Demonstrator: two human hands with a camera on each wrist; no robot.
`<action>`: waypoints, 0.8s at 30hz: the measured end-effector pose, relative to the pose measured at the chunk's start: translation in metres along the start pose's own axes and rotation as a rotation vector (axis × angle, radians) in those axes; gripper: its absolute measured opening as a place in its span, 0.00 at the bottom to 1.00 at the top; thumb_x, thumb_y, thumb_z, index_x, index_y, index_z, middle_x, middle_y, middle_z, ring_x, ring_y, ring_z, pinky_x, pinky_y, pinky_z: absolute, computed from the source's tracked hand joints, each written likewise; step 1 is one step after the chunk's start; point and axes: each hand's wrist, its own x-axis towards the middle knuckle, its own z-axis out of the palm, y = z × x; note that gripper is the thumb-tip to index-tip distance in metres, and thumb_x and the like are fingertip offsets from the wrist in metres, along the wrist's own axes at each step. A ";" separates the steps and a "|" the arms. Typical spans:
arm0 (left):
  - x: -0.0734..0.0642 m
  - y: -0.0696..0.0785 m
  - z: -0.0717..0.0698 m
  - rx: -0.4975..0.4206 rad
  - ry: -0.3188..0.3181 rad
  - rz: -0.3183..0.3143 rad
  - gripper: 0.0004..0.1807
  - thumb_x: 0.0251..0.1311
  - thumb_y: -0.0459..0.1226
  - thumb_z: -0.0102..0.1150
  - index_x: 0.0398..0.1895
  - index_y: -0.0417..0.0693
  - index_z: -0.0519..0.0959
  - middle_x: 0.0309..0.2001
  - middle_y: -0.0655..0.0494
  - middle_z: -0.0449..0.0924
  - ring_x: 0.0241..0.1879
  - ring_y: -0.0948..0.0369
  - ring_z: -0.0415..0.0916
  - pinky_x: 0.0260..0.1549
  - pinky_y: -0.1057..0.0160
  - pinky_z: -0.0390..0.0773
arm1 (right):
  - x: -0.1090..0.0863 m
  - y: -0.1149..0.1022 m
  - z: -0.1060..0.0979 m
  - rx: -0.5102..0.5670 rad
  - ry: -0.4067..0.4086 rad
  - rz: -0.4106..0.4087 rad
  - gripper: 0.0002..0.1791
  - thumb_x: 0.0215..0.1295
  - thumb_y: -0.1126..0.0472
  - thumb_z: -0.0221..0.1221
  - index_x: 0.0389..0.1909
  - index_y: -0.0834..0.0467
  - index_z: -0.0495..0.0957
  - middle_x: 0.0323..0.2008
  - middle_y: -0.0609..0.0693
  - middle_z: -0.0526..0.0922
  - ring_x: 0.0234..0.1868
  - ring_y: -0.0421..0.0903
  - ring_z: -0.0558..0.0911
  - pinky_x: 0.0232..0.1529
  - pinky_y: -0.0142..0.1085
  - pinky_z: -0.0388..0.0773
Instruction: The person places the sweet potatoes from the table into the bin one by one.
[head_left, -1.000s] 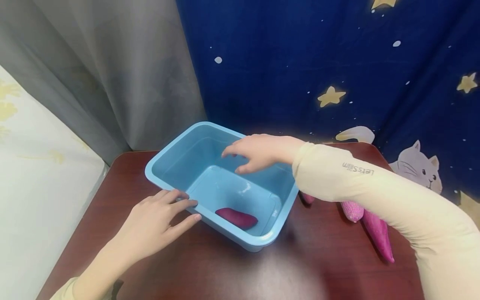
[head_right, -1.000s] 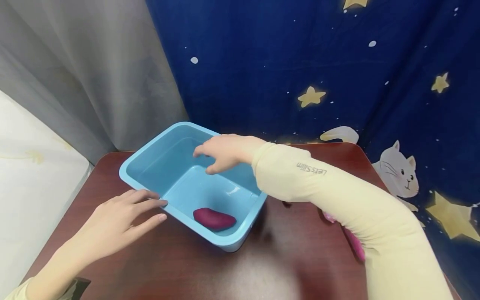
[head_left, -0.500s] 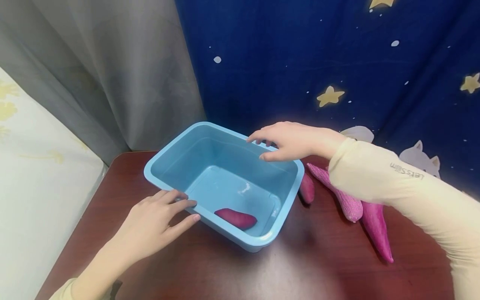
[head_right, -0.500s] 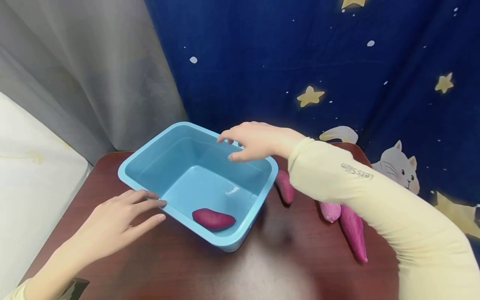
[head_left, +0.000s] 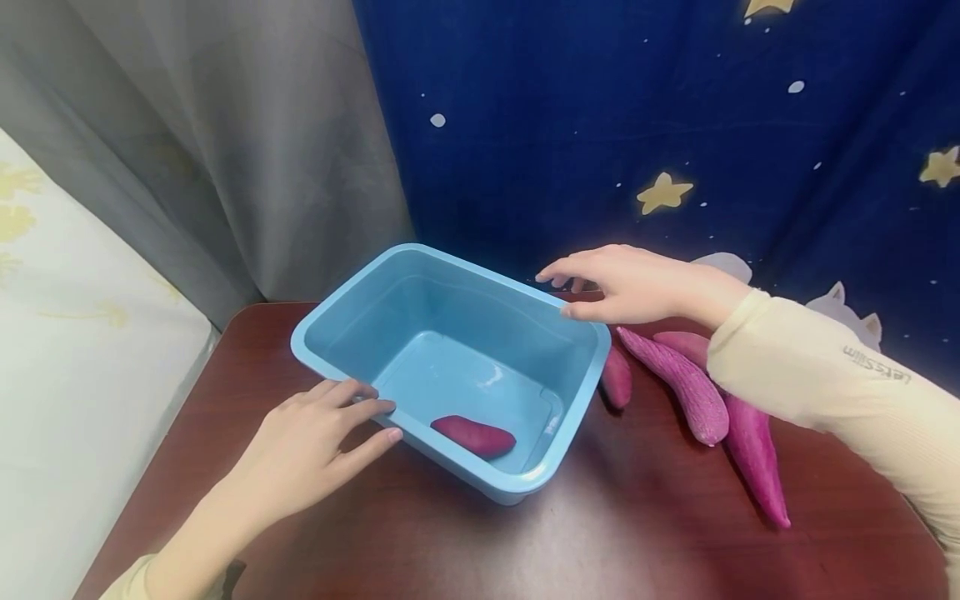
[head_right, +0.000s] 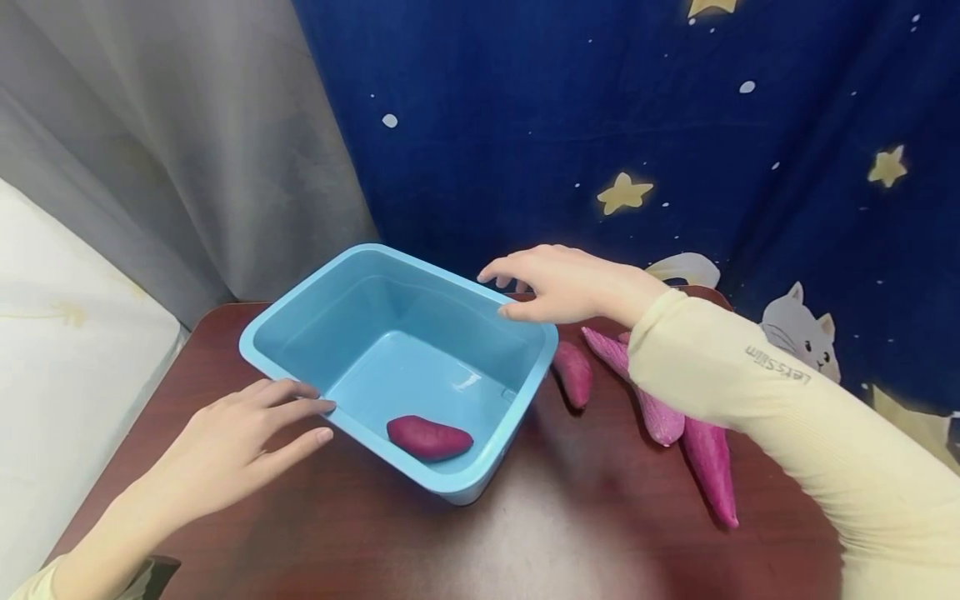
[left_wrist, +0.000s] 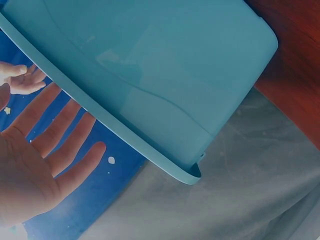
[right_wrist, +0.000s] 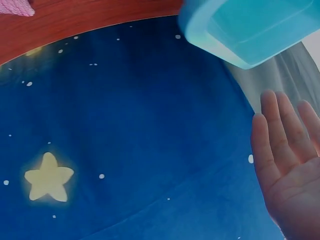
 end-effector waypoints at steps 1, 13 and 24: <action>0.000 0.000 0.000 0.000 0.001 0.001 0.17 0.50 0.53 0.56 0.37 0.54 0.81 0.35 0.60 0.75 0.33 0.61 0.72 0.27 0.60 0.75 | -0.002 0.001 0.000 0.003 0.004 0.006 0.25 0.58 0.52 0.56 0.57 0.52 0.67 0.48 0.46 0.74 0.45 0.42 0.75 0.44 0.40 0.71; 0.000 -0.002 0.001 0.003 0.005 0.005 0.17 0.50 0.53 0.56 0.37 0.54 0.81 0.35 0.60 0.75 0.33 0.62 0.72 0.27 0.60 0.74 | -0.026 0.017 0.007 0.037 0.072 0.007 0.23 0.57 0.57 0.58 0.55 0.54 0.69 0.45 0.46 0.76 0.43 0.43 0.77 0.43 0.41 0.72; 0.000 -0.001 0.002 0.002 0.002 0.002 0.18 0.50 0.54 0.56 0.37 0.54 0.81 0.35 0.60 0.75 0.33 0.62 0.72 0.27 0.60 0.74 | -0.048 0.034 0.017 0.058 0.084 0.052 0.23 0.57 0.57 0.58 0.54 0.57 0.69 0.45 0.48 0.76 0.41 0.43 0.76 0.40 0.39 0.73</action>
